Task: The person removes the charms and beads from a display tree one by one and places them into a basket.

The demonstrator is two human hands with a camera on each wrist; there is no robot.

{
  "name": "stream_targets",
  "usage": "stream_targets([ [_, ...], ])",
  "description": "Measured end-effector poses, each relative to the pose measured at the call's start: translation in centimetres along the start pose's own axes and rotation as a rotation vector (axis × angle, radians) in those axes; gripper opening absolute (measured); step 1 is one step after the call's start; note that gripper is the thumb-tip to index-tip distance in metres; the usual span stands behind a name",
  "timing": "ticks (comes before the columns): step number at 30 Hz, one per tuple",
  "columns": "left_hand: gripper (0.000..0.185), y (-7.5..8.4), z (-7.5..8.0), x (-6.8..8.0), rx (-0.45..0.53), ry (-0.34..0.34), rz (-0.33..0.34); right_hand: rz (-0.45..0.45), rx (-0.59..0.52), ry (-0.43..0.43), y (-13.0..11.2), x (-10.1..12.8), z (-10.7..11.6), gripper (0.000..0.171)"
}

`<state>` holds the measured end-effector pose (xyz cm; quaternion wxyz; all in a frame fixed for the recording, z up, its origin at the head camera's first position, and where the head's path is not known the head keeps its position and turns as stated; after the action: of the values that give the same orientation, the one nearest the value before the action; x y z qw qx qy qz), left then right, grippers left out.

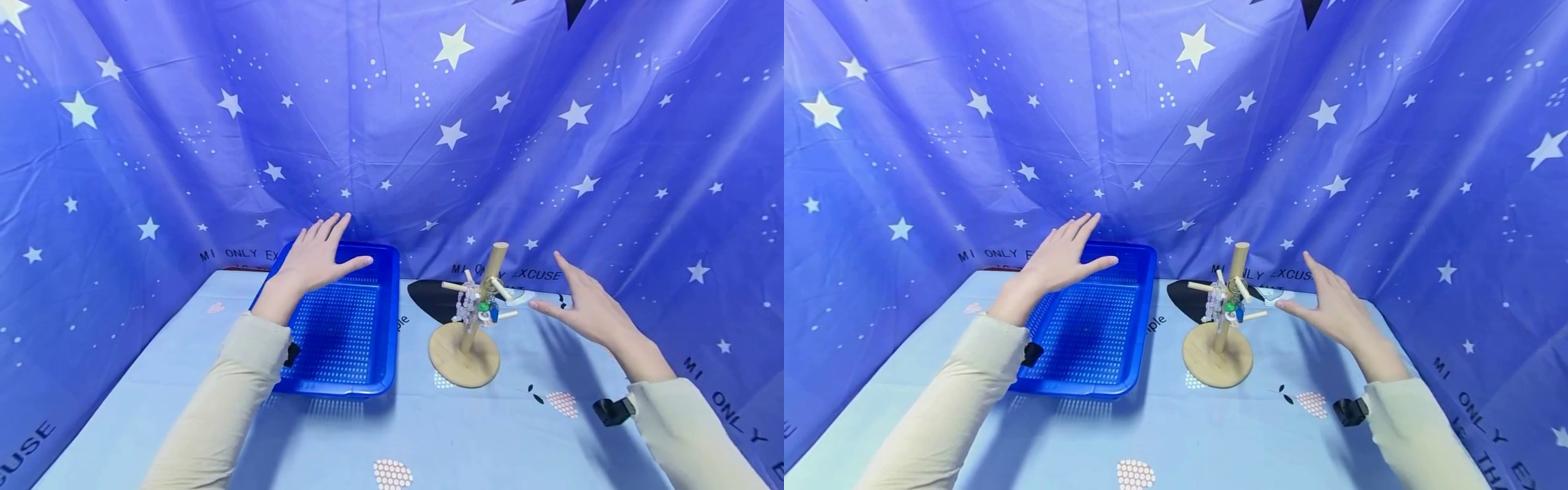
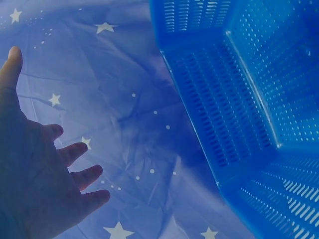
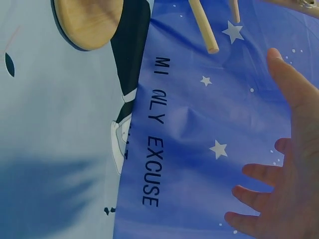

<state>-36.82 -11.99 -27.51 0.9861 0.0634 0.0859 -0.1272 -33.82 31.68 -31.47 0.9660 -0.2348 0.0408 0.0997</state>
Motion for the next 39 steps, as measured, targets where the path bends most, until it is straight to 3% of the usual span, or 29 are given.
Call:
stream_targets([
  [19, 0.089, 2.4, 0.0, -0.6, 0.064, 0.021, -0.042, 0.063, -0.048, -0.007, -0.9, 0.0, -2.3, 0.101],
  [31, 0.078, 3.6, -0.3, -0.6, 0.084, 0.027, -0.067, 0.054, -0.049, -0.023, -1.0, 0.3, -3.4, 0.096],
  [39, 0.071, 4.1, -0.5, -0.4, 0.147, 0.019, -0.051, 0.084, -0.059, -0.016, -1.2, 0.3, -3.9, 0.088],
])
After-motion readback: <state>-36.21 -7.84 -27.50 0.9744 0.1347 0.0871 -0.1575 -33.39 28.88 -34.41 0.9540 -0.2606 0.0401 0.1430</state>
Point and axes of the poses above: each hand's wrist, its own x-axis away from the middle knuckle, its own z-axis out of the back of the hand, y = z × x, the point moved 9 cm from there along -x, towards the middle knuckle, and after that the axes turned 9 degrees about -x, right-handed, at the moved point
